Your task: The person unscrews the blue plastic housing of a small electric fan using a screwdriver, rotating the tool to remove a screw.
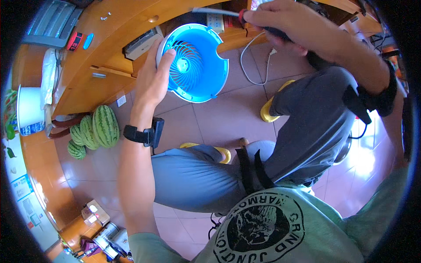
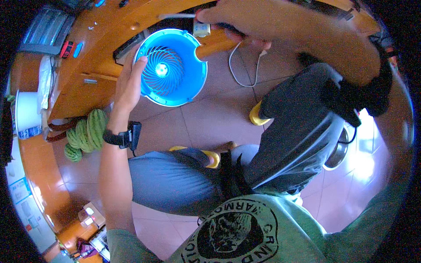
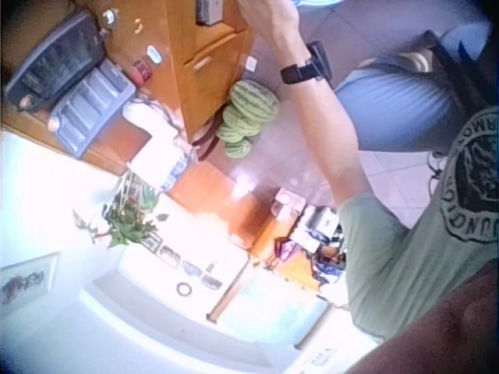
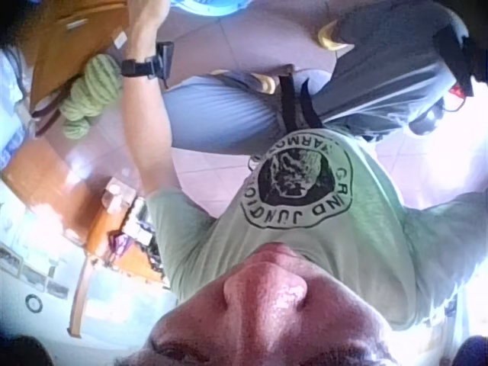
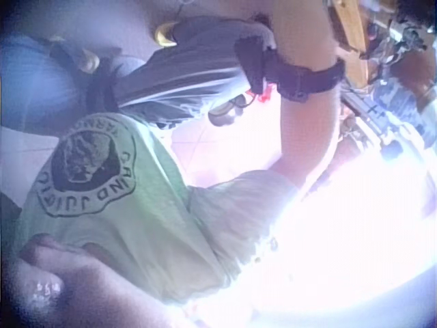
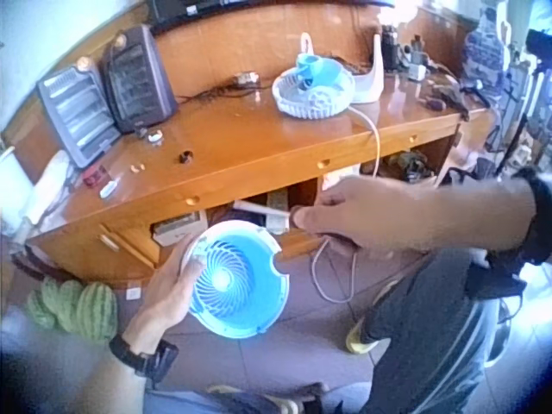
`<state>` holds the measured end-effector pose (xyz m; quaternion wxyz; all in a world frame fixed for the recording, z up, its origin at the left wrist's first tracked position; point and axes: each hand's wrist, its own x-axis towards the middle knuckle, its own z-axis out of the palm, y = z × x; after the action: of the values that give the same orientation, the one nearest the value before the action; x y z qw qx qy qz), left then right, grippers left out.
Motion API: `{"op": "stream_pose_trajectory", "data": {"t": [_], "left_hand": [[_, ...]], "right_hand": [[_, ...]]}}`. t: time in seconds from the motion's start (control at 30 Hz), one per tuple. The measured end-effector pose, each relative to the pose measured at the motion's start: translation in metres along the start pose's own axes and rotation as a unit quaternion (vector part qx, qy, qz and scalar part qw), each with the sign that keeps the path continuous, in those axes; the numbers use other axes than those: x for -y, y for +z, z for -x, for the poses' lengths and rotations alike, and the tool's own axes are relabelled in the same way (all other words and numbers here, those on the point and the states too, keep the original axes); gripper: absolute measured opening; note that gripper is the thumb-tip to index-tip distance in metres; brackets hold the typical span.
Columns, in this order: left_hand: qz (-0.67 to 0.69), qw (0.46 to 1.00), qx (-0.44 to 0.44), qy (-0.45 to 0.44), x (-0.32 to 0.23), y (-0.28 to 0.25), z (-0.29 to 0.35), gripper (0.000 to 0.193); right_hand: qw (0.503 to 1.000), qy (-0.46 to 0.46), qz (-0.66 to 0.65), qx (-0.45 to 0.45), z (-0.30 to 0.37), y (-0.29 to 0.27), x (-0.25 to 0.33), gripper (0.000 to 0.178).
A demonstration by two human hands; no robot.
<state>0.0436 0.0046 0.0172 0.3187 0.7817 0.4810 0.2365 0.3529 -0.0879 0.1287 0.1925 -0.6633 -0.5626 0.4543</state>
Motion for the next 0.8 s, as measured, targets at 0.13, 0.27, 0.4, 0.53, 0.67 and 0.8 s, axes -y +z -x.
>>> {"op": "stream_pose_trajectory", "data": {"t": [0.13, 0.27, 0.4, 0.53, 0.67, 0.8], "left_hand": [[0.052, 0.998, -0.03, 0.018, -0.018, 0.003, 0.002, 0.063], [0.319, 0.947, 0.024, 0.005, -0.007, -0.005, 0.0, 0.062], [0.402, 0.913, 0.047, -0.056, -0.024, -0.023, 0.012, 0.061], [0.438, 0.894, 0.037, -0.082, -0.018, -0.025, 0.014, 0.066], [0.435, 0.892, 0.034, -0.121, -0.023, -0.028, 0.016, 0.062], [0.488, 0.867, 0.01, -0.1, -0.015, -0.034, 0.025, 0.066]], "right_hand": [[0.996, 0.001, -0.032, -0.083, -0.014, 0.026, -0.045, 0.041], [0.984, -0.065, -0.058, -0.153, -0.045, 0.041, -0.064, 0.058], [0.974, -0.122, -0.12, -0.149, -0.041, 0.058, -0.044, 0.07], [0.97, -0.049, -0.236, 0.016, -0.056, 0.071, -0.045, 0.061], [0.945, 0.027, -0.314, 0.081, -0.064, 0.076, -0.047, 0.03], [0.904, 0.058, -0.416, 0.074, -0.073, 0.081, -0.053, 0.02]]}}
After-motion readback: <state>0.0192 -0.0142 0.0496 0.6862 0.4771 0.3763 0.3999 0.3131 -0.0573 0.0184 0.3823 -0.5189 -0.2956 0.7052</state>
